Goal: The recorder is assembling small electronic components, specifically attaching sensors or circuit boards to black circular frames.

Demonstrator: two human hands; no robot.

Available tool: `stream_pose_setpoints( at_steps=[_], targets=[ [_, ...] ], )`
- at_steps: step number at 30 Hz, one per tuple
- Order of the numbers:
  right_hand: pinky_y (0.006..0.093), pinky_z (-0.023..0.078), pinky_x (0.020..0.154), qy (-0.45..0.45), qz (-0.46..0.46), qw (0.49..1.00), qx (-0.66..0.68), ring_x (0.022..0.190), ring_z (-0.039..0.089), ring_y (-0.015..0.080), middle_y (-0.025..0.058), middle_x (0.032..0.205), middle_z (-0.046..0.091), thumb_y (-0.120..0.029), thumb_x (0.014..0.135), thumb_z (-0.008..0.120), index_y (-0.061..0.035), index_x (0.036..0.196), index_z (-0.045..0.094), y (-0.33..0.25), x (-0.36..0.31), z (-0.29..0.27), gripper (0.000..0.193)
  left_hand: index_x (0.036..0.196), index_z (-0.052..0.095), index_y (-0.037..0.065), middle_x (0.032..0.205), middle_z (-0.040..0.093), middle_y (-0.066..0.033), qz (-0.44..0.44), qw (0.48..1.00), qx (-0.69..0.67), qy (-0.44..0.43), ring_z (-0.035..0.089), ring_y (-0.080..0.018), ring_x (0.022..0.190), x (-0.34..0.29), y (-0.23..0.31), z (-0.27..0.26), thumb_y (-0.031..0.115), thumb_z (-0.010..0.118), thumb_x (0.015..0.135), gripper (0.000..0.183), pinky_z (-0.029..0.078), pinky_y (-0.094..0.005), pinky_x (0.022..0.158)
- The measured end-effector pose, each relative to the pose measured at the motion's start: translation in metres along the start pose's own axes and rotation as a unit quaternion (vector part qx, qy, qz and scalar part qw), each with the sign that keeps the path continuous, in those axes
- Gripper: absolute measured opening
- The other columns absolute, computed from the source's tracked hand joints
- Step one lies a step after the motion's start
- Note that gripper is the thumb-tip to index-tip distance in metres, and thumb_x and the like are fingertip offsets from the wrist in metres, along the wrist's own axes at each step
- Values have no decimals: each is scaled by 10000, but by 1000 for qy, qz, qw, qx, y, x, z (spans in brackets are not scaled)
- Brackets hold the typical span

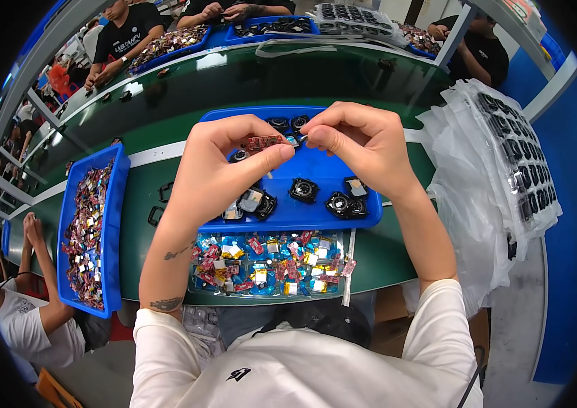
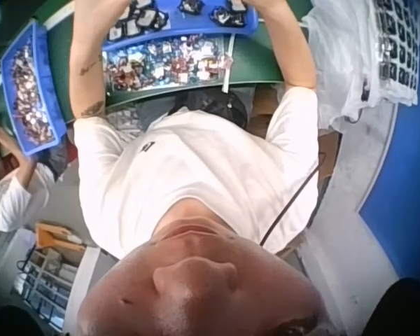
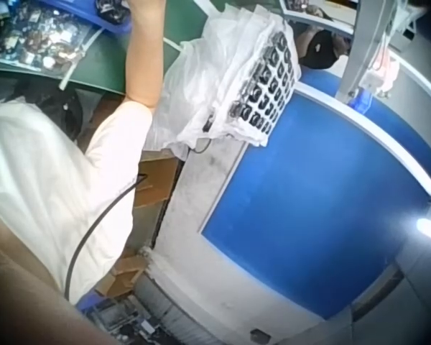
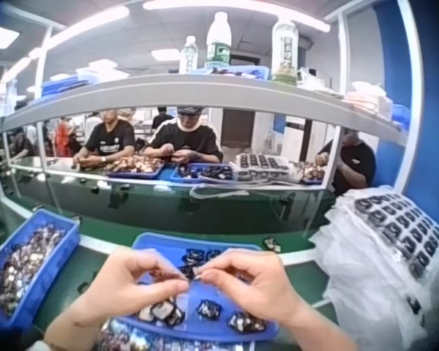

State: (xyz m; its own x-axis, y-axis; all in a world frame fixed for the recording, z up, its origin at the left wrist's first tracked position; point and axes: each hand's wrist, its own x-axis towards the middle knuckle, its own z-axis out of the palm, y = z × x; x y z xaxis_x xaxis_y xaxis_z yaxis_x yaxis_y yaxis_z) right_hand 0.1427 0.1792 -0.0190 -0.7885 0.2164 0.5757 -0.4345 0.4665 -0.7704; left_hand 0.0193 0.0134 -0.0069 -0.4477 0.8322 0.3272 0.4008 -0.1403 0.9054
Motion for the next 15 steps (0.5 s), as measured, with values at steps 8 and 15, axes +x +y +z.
stream_pose_setpoints(
  at_steps=[8, 15],
  targets=[
    [210, 482, 618, -4, 104, 985, 140, 688, 606, 88, 58, 756, 652, -145, 861, 654, 12, 849, 648, -4, 0, 4, 157, 819, 676, -6, 737, 642, -51, 197, 959, 201, 47, 590, -81, 646, -2, -1, 1, 72, 719, 766, 103, 465, -210, 571],
    [199, 458, 568, -36, 130, 963, 235, 644, 583, 80, 42, 745, 634, -225, 886, 630, -31, 837, 620, 1, -5, 7, 201, 846, 662, -30, 763, 640, -49, 43, 997, -69, -5, 583, -70, 669, 0, -4, 4, 117, 698, 813, 154, 470, -199, 585]
  ],
)
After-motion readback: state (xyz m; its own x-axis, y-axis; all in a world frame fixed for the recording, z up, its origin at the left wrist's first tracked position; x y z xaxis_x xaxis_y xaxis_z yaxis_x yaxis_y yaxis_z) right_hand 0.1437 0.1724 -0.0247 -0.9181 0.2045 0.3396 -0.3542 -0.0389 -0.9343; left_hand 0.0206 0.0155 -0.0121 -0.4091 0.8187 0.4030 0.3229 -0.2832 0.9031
